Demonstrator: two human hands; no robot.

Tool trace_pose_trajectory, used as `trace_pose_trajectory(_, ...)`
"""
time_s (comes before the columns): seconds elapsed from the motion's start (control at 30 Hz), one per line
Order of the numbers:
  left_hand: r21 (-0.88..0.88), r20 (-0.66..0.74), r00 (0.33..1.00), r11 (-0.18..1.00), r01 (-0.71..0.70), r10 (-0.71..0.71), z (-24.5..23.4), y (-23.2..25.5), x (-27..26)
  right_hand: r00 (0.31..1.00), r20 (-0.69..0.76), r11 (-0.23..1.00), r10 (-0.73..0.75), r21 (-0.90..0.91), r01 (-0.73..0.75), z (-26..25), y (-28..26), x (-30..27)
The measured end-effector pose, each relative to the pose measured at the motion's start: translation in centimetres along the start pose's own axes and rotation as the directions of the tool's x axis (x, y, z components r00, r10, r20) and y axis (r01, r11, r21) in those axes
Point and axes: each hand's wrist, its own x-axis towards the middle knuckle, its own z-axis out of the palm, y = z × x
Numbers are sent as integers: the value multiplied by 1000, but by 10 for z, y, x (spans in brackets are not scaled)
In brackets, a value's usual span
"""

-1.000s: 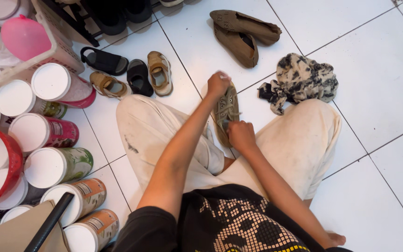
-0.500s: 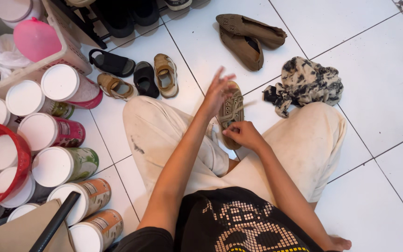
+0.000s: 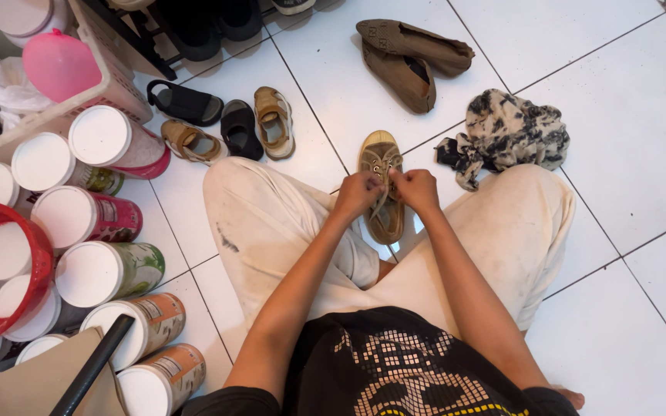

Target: The person sits on the floor and wipes a pair of brown slip-on shoes with a patterned cloth. They clean the exterior and interior surfaces, turn the shoes over to wipe the soles, and place the cleaned shoes on a nearby shoe rack.

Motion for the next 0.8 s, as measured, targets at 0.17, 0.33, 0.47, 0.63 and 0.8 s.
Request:
trace_pose_trajectory(0.17, -34, -70, 998, 999, -9, 7, 2, 1, -7, 999, -29, 1000, -31, 3, 31, 4, -13, 26)
trace_pose_trajectory(0.33, -30, -71, 997, 999, 41, -43, 5, -13, -8, 991, 83, 924, -109, 376, 70, 7, 4, 42)
trace_pose_trajectory(0.47, -13, -174, 985, 1000, 1, -3, 16, -4, -19, 988, 2, 935, -156, 322, 147, 14, 15, 47)
trace_pose_trajectory(0.63, -51, -229, 973, 999, -12, 0, 23, 14, -43, 957, -105, 959, -269, 67, 277, 27, 18, 56)
trace_pose_trajectory(0.8, -31, -223, 974, 999, 22, -28, 34, 25, -65, 977, 16, 937, -211, 286, 198, 17, 16, 70)
